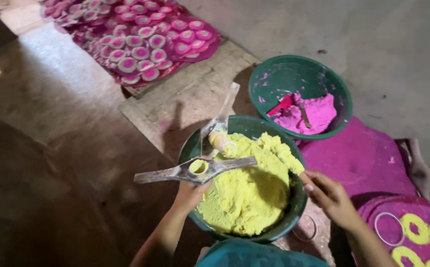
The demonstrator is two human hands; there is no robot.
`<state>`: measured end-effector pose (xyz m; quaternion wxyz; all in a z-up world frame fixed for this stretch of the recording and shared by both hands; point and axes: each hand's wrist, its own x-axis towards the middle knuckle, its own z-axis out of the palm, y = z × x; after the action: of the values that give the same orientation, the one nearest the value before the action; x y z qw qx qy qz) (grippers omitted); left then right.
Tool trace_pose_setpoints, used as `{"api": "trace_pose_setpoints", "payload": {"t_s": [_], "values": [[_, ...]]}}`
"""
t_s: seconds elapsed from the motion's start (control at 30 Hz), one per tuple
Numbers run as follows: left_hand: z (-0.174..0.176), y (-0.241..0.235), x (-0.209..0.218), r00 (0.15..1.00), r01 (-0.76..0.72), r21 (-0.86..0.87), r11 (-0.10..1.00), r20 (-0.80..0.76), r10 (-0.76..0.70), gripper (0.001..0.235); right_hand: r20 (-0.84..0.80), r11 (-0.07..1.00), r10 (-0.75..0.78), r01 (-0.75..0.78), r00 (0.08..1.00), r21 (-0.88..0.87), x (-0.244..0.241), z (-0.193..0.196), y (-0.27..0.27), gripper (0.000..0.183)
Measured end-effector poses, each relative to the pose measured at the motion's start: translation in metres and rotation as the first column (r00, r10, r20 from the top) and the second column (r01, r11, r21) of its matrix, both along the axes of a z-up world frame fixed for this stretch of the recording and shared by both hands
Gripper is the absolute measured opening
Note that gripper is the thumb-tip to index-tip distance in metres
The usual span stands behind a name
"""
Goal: The person places a pink dough sheet on a steamer, then uses a metal ring mold and a wooden mallet to press yellow dough into circular shapes on the pink base. The person repeats this process to create multiple layered dough pieces.
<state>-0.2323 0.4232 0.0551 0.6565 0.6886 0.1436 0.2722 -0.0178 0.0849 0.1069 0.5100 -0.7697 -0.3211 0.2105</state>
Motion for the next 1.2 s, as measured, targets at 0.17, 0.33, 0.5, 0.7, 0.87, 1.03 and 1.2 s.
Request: {"api": "trace_pose_setpoints", "payload": {"t_s": [0.17, 0.33, 0.5, 0.7, 0.87, 1.03, 1.2], "values": [[0.015, -0.016, 0.025, 0.995, 0.099, 0.132, 0.986, -0.046, -0.094, 0.035, 0.371, 0.99, -0.065, 0.013, 0.926, 0.14, -0.032, -0.005, 0.008, 0.035], [0.017, -0.024, 0.037, 0.988, 0.144, 0.189, 0.971, -0.072, -0.133, 0.036, 0.38, 0.988, -0.101, 0.048, 0.919, 0.148, -0.038, -0.014, 0.013, 0.037], [0.026, -0.025, 0.05, 0.954, 0.071, 0.256, 0.964, -0.298, 0.009, 0.036, 0.373, 0.996, -0.086, 0.067, 0.924, 0.064, -0.052, -0.018, 0.03, 0.037], [0.057, -0.012, 0.048, 0.962, -0.196, 0.86, 0.471, 0.076, 0.261, 0.071, 0.075, 0.935, 0.171, -0.137, 0.982, -0.328, -0.019, 0.055, 0.039, 0.034], [0.075, -0.027, 0.054, 0.771, 0.406, 0.615, 0.676, -0.628, 0.109, 0.082, 0.162, 0.718, 0.568, -0.39, 0.807, -0.577, 0.003, 0.121, 0.088, 0.031], [0.07, -0.042, 0.062, 0.91, 0.38, 0.697, 0.609, -0.399, -0.11, 0.081, 0.63, 0.623, 0.773, 0.097, 0.078, -0.776, -0.075, 0.116, 0.109, 0.027], [0.062, -0.03, 0.041, 0.86, 0.446, 0.493, 0.747, -0.466, -0.206, 0.067, 0.704, 0.709, 0.699, -0.014, -0.123, -0.706, -0.08, 0.14, 0.087, 0.041]]}}
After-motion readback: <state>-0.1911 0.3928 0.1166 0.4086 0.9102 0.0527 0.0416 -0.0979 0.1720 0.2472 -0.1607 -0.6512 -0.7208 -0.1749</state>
